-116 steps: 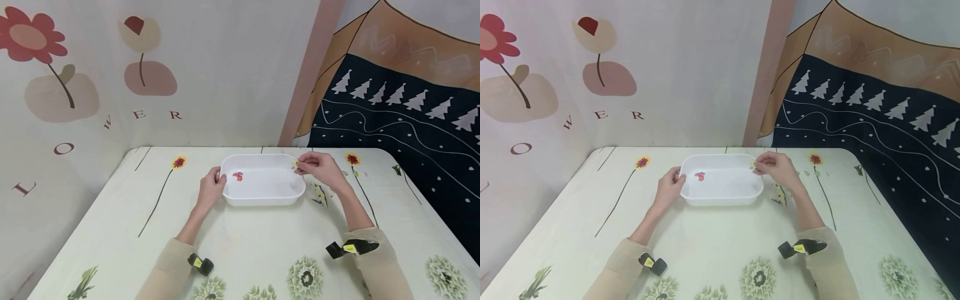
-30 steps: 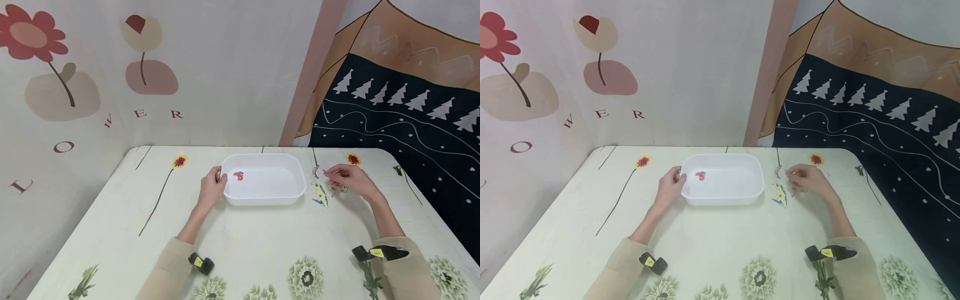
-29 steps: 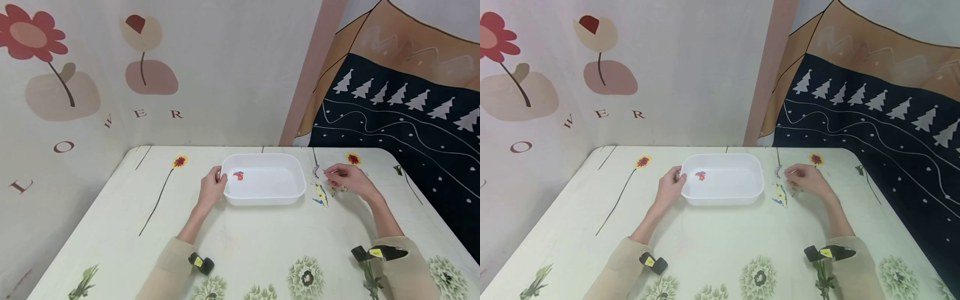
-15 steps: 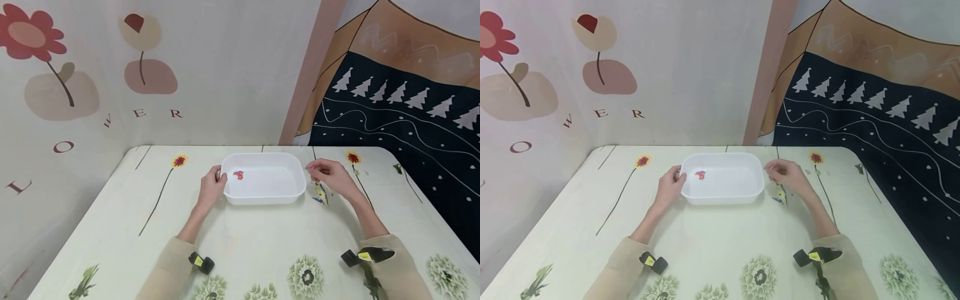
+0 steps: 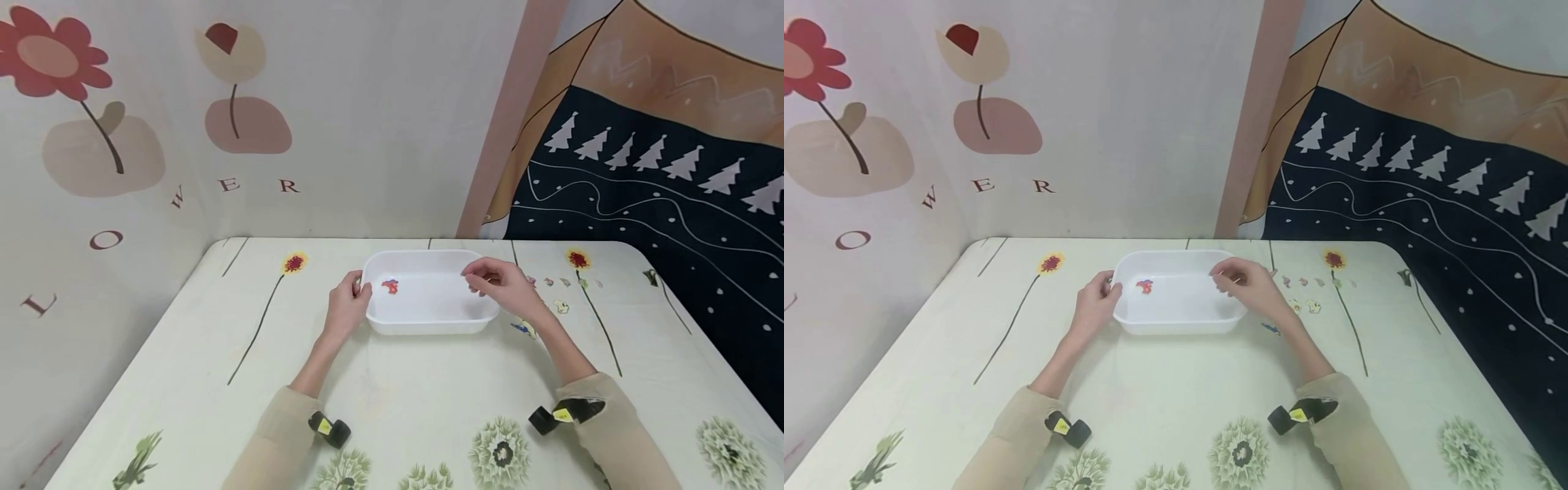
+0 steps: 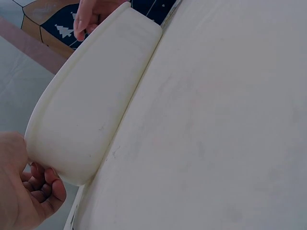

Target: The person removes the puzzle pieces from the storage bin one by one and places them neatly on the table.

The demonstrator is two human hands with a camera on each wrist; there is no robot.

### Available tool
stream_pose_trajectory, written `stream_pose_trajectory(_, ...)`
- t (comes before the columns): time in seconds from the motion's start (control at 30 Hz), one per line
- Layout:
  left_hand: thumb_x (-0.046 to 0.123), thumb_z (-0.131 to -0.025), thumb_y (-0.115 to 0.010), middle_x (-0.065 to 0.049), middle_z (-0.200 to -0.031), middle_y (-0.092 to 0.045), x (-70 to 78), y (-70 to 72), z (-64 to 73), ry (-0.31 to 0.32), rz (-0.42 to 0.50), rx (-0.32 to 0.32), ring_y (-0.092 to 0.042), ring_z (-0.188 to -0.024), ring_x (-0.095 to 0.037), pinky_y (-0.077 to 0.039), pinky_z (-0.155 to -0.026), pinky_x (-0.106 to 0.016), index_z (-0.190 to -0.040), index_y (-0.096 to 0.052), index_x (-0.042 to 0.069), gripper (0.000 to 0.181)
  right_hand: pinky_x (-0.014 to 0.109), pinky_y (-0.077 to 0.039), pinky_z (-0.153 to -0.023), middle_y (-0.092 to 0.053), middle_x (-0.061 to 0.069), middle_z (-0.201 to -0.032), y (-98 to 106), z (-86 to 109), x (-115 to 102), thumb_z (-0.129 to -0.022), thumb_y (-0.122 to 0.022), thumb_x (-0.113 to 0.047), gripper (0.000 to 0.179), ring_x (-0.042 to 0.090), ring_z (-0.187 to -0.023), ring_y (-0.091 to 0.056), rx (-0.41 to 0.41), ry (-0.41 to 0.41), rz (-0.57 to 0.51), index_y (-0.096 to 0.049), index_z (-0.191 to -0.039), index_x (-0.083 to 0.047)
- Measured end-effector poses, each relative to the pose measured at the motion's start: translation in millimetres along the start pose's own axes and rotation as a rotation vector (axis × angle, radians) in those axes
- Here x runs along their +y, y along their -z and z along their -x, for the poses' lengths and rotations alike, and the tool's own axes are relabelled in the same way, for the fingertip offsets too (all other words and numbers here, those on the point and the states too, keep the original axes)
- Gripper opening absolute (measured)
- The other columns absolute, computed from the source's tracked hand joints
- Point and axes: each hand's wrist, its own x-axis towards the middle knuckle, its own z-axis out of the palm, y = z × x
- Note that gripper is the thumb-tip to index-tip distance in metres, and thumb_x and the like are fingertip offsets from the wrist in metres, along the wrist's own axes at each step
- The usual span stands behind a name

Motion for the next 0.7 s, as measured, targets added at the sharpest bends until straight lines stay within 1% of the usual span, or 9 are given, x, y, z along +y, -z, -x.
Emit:
stream_pose_trajectory(0.13,0.013,-0.101,-0.055,-0.004,-0.076,-0.044,-0.7,0.1,-0.1,-0.004,-0.004,-0.003,-0.041,-0.063,-0.016,-0.032,-0.053,-0.023,-0.137,-0.056,-0.004,0.04,0.035,-0.055,-0.075,-0.067,0.012,-0.094,-14,-9.4,-2,-0.1,-0.064,-0.018,0.021,0.041,-0.087,-0.062,-0.027,0.008,-0.017,-0.069,-0.114,-0.003)
stream_pose_trajectory(0.23,0.013,-0.101,-0.056,-0.004,-0.076,-0.043,-0.9,0.1,-0.2,-0.006,-0.003,-0.007,-0.04,-0.063,-0.016,-0.033,-0.052,-0.023,-0.137,-0.056,-0.004,0.04,0.038,-0.055,-0.074,-0.067,0.011,-0.093,-25,-16.7,-4,-0.1,-0.065,-0.017,0.019,0.041,-0.086,-0.062,-0.043,0.023,-0.028,-0.07,-0.112,-0.003)
stream_pose_trajectory(0.5,0.013,-0.101,-0.056,-0.003,-0.075,-0.043,-0.2,1.4,0.0,-0.007,0.004,-0.007,-0.04,-0.063,-0.015,-0.032,-0.052,-0.023,-0.137,-0.056,-0.005,0.041,0.029,-0.054,-0.07,-0.068,0.011,-0.091,-52,-35.7,-9,-0.098,-0.064,-0.011,0.019,0.037,-0.083,-0.063,-0.062,0.049,-0.052,-0.068,-0.113,0.001)
stream_pose_trajectory(0.6,0.012,-0.101,-0.056,-0.003,-0.075,-0.044,-0.2,0.8,0.1,-0.008,0.001,-0.005,-0.041,-0.063,-0.015,-0.033,-0.052,-0.023,-0.137,-0.056,-0.005,0.04,0.032,-0.055,-0.07,-0.069,0.015,-0.093,-61,-42.6,-10,-0.097,-0.065,-0.009,0.021,0.036,-0.083,-0.064,-0.067,0.042,-0.061,-0.068,-0.115,0.002)
stream_pose_trajectory(0.7,0.012,-0.1,-0.056,-0.003,-0.075,-0.044,-0.1,0.3,0.6,-0.014,-0.003,-0.005,-0.041,-0.063,-0.016,-0.033,-0.052,-0.023,-0.137,-0.056,-0.005,0.04,0.035,-0.055,-0.07,-0.069,0.016,-0.093,-70,-49.0,-14,-0.096,-0.067,-0.01,0.022,0.035,-0.082,-0.064,-0.067,0.018,-0.061,-0.068,-0.115,0.001)
